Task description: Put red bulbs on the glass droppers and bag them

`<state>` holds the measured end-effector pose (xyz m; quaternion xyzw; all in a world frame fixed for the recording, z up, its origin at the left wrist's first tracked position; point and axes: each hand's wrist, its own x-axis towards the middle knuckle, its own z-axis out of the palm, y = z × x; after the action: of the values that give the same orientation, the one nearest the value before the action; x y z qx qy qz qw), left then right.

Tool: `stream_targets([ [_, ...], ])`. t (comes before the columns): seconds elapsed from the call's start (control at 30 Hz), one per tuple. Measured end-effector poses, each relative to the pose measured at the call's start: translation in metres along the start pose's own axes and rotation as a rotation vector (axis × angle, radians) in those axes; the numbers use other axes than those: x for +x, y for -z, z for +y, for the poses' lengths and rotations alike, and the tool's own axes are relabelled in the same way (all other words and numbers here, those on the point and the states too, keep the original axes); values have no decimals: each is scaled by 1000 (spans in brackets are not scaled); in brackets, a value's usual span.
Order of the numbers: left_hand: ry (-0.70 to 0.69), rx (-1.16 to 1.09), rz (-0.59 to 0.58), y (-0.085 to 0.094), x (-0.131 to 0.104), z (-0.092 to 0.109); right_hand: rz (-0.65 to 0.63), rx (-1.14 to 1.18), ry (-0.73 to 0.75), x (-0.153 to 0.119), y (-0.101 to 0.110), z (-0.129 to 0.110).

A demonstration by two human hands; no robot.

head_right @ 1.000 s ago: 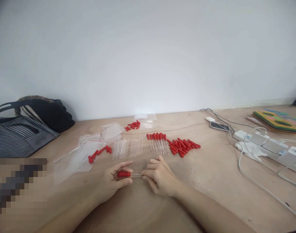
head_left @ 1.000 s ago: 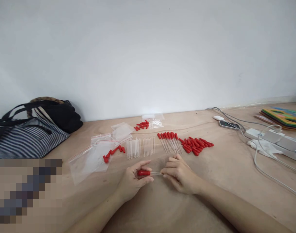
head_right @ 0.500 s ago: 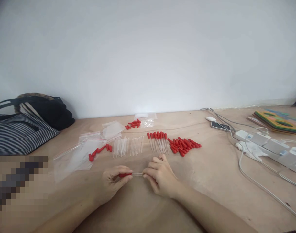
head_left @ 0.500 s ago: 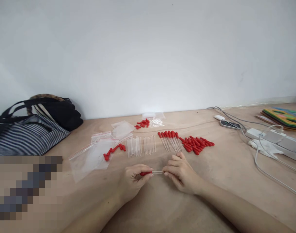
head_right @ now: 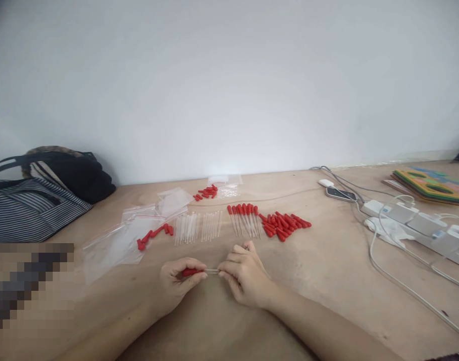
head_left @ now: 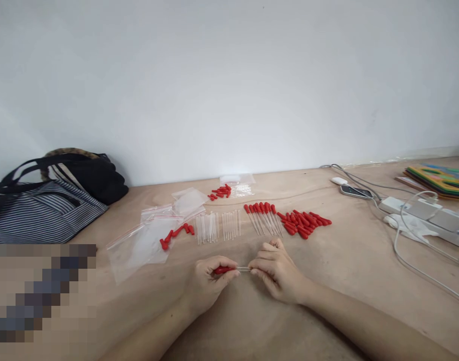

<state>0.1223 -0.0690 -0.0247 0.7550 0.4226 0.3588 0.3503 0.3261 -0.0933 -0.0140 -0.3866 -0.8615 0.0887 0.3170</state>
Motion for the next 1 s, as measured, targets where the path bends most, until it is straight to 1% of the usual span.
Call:
stream_targets([
  [0.07,64,-27,-19,5,2,-1,-6,-6,-24,1,2,0],
  [0.13,66,15,-5,15,5,0,16,-31,-64,2,5,3],
  [0.2,28,165,39,28,9,1,63,-70,-133,2,7,7],
  [0.27,13,308,124,42,15,-2,137,-138,-224,2,7,15],
  [0.37,39,434,260,60,23,-15,279,-304,-314,8,2,29],
  [0.43,69,521,299,71,27,-24,352,-428,-334,18,-4,37],
  [0.47,90,573,310,76,28,-28,367,-485,-344,24,-7,41],
  [0.53,137,675,325,85,30,-34,344,-577,-373,38,-14,45],
  [0.67,216,834,359,99,31,-37,148,-631,-502,64,-25,45],
  [0.73,259,906,363,104,30,-36,89,-629,-544,73,-27,42],
  [0.8,322,960,330,108,29,-34,66,-627,-559,79,-28,39],
  [0.9,414,987,234,113,29,-30,29,-623,-596,85,-28,35],
  [1.0,443,1017,212,116,29,-29,4,-619,-640,89,-29,35],
])
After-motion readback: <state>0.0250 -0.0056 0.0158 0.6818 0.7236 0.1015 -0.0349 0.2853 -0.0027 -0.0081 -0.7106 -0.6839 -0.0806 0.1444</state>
